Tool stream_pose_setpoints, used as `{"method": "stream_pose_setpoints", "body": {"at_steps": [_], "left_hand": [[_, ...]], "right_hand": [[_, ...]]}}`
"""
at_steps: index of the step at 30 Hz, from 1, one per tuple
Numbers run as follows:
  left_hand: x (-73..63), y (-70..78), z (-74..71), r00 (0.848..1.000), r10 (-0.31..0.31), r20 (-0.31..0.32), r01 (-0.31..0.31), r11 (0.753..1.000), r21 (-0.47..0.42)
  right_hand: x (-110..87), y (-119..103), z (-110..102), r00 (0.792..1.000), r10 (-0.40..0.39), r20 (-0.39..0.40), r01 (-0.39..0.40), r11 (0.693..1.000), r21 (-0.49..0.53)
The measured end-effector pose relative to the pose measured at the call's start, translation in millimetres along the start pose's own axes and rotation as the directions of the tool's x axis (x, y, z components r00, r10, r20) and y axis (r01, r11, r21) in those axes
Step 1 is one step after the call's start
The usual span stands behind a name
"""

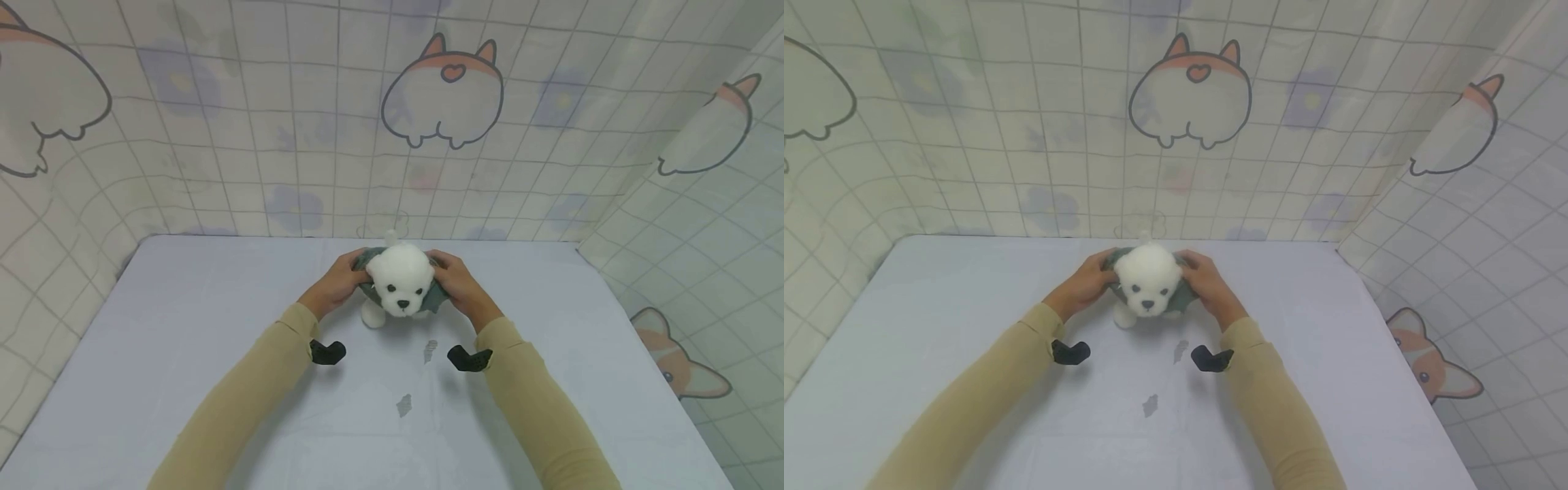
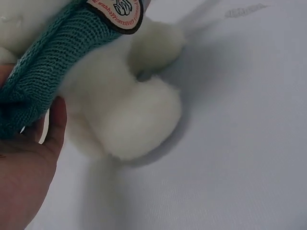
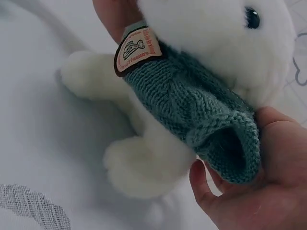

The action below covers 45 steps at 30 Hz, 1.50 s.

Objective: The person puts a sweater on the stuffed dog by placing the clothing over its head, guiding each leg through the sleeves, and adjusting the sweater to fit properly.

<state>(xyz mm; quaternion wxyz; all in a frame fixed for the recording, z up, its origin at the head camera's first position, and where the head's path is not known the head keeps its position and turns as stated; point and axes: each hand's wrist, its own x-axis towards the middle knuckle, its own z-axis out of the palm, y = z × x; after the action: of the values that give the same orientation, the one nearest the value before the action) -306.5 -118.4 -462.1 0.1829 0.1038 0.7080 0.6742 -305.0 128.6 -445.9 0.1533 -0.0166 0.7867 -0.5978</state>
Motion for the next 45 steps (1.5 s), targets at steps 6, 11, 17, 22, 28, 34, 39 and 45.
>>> {"method": "stream_pose_setpoints", "body": {"at_steps": [6, 11, 17, 22, 28, 34, 39, 45], "left_hand": [[-1.5, -10.9, -0.7, 0.999, 0.013, -0.04, -0.01, 0.997, 0.079], [-3.1, -20.6, 0.2, 0.996, -0.001, -0.091, 0.015, 0.988, 0.153], [-9.3, -23.9, -1.3, 0.993, -0.037, -0.113, 0.043, 0.998, 0.052], [-16.2, -25.4, -6.9, 0.997, -0.058, -0.052, 0.054, 0.996, -0.077], [-28.4, -20.9, -10.1, 0.998, -0.061, -0.007, 0.062, 0.996, 0.062], [-34.2, -19.6, -9.0, 0.998, -0.054, -0.024, 0.058, 0.979, 0.194], [-35.1, -19.6, -2.8, 0.997, -0.065, -0.041, 0.075, 0.943, 0.323], [-35.0, -19.1, 4.4, 0.998, -0.047, -0.041, 0.061, 0.89, 0.451]], "right_hand": [[5.5, 17.9, 1.0, 0.999, 0.022, -0.04, -0.025, 0.996, -0.084], [3.0, 19.9, 2.6, 0.998, -0.007, -0.063, 0.0, 0.995, -0.101], [-5.1, 10.6, -2.9, 0.999, -0.042, -0.018, 0.039, 0.99, -0.135], [-12.2, -7.7, -8.9, 0.996, -0.087, -0.025, 0.083, 0.988, -0.131], [-19.9, -37.2, -7.2, 0.976, -0.218, -0.03, 0.207, 0.954, -0.218], [-27.1, -63.1, 5.3, 0.954, -0.29, 0.078, 0.3, 0.916, -0.266], [-31.3, -74.1, 17.1, 0.952, -0.281, 0.121, 0.305, 0.887, -0.346], [-28.8, -74.9, 27.0, 0.953, -0.281, 0.116, 0.303, 0.845, -0.441]]}}
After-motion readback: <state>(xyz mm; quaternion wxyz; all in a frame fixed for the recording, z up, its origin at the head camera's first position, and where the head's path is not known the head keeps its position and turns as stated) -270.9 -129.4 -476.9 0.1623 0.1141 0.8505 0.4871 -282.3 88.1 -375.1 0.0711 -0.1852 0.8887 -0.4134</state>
